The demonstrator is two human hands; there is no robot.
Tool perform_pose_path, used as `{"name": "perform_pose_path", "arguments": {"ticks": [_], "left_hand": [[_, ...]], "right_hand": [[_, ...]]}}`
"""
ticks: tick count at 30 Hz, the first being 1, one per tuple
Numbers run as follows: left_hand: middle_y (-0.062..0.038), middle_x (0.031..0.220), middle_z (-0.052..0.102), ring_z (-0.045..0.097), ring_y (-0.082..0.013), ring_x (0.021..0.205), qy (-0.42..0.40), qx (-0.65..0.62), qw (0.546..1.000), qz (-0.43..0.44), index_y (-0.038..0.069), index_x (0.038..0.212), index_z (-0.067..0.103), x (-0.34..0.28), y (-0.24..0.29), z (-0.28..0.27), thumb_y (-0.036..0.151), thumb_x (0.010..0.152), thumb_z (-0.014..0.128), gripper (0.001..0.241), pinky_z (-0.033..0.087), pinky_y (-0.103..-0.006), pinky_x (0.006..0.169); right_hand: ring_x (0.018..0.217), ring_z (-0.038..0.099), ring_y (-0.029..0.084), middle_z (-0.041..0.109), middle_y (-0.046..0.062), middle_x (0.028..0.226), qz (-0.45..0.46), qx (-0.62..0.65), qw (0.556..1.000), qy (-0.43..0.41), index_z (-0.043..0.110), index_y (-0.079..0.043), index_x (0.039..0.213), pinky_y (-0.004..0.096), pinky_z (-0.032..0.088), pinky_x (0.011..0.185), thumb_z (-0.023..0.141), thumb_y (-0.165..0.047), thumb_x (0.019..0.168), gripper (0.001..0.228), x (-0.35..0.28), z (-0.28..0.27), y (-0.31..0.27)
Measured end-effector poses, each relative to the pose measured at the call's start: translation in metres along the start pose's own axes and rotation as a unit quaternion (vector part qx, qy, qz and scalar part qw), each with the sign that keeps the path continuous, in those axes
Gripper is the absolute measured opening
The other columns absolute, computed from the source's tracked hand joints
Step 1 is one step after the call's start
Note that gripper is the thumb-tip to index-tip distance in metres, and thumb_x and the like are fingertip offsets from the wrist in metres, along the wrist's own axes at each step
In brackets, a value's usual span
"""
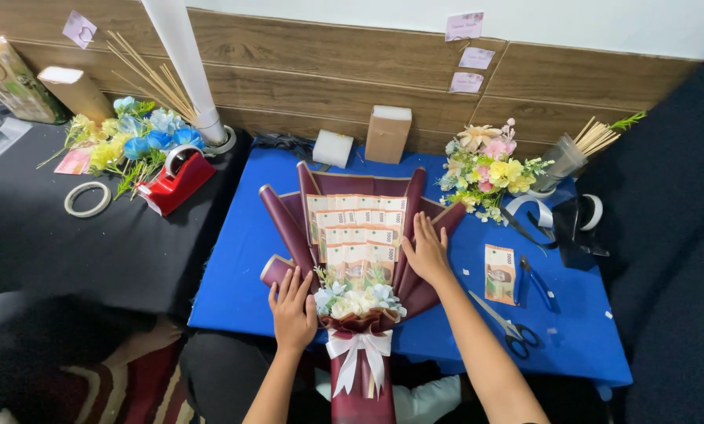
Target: The person creates a decorative white ribbon bow and attaches it to the base of a bouquet made of banknotes and flowers.
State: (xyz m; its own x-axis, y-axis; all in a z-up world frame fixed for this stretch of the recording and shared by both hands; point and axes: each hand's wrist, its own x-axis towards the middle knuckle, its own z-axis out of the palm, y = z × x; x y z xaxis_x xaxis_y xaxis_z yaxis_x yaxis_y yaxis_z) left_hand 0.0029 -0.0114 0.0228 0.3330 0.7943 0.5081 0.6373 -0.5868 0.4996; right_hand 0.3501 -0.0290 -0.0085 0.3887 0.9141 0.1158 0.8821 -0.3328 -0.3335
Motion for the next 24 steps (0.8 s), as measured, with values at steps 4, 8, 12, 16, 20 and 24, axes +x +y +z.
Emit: {"name": "perform_pose_path", "arguments": {"ticks": [4, 8, 12, 16, 20, 24], "left_hand": [[-0.011, 0.150, 0.058, 0.047, -0.0252, 0.145, 0.002, -0.001, 1.000, 0.002, 0.013, 0.137, 0.065, 0.000, 0.001, 0.000, 0.017, 0.091, 0.054, 0.048, 0.022, -0.0468, 0.122], [-0.011, 0.150, 0.058, 0.046, -0.0245, 0.145, -0.004, 0.000, 1.000, -0.009, 0.013, 0.137, 0.065, 0.001, 0.001, -0.001, 0.018, 0.092, 0.054, 0.047, 0.022, -0.0467, 0.123], [-0.011, 0.150, 0.058, 0.046, -0.0250, 0.145, -0.003, -0.003, 1.000, -0.009, 0.013, 0.138, 0.065, -0.001, 0.001, 0.001, 0.019, 0.092, 0.054, 0.048, 0.021, -0.0464, 0.123], [-0.011, 0.150, 0.058, 0.047, -0.0249, 0.145, -0.004, 0.010, 1.000, -0.008, 0.013, 0.137, 0.065, -0.001, -0.001, 0.002, 0.019, 0.093, 0.052, 0.047, 0.021, -0.0468, 0.123], [-0.010, 0.151, 0.057, 0.047, -0.0240, 0.145, -0.002, 0.017, 1.000, 0.000, 0.014, 0.139, 0.065, -0.001, -0.001, 0.002, 0.019, 0.093, 0.053, 0.047, 0.021, -0.0459, 0.123], [-0.007, 0.152, 0.058, 0.050, -0.0258, 0.142, 0.059, 0.028, 0.996, 0.064, 0.023, 0.142, 0.064, -0.006, -0.022, 0.020, 0.029, 0.103, 0.043, 0.045, 0.026, -0.0499, 0.121]], "right_hand": [[0.156, 0.020, 0.024, 0.027, 0.006, 0.168, 0.028, -0.015, 0.996, -0.083, 0.024, -0.012, 0.162, 0.057, 0.006, 0.124, 0.033, -0.046, 0.103, 0.068, 0.004, 0.000, -0.003], [0.154, 0.023, 0.030, 0.027, 0.013, 0.167, -0.014, 0.009, 1.000, -0.011, 0.033, -0.010, 0.158, 0.059, 0.010, 0.122, 0.042, -0.041, 0.102, 0.066, -0.004, -0.002, -0.008], [0.154, 0.026, 0.032, 0.037, 0.005, 0.164, -0.082, 0.053, 0.995, 0.006, 0.054, -0.017, 0.147, 0.061, 0.011, 0.121, 0.050, -0.042, 0.099, 0.055, -0.028, -0.015, -0.022], [0.154, 0.026, 0.029, 0.040, 0.004, 0.162, -0.086, 0.048, 0.995, -0.027, 0.058, -0.016, 0.143, 0.058, 0.010, 0.122, 0.050, -0.052, 0.097, 0.059, -0.051, -0.025, -0.029], [0.156, 0.020, 0.026, 0.030, 0.005, 0.167, -0.075, 0.038, 0.995, -0.044, 0.046, -0.013, 0.152, 0.053, 0.009, 0.124, 0.044, -0.046, 0.101, 0.061, -0.067, -0.032, -0.026], [0.156, 0.020, 0.030, 0.022, 0.010, 0.171, -0.069, 0.041, 0.990, -0.112, 0.038, -0.014, 0.158, 0.059, 0.008, 0.124, 0.039, -0.047, 0.108, 0.060, -0.078, -0.038, -0.026]]}}
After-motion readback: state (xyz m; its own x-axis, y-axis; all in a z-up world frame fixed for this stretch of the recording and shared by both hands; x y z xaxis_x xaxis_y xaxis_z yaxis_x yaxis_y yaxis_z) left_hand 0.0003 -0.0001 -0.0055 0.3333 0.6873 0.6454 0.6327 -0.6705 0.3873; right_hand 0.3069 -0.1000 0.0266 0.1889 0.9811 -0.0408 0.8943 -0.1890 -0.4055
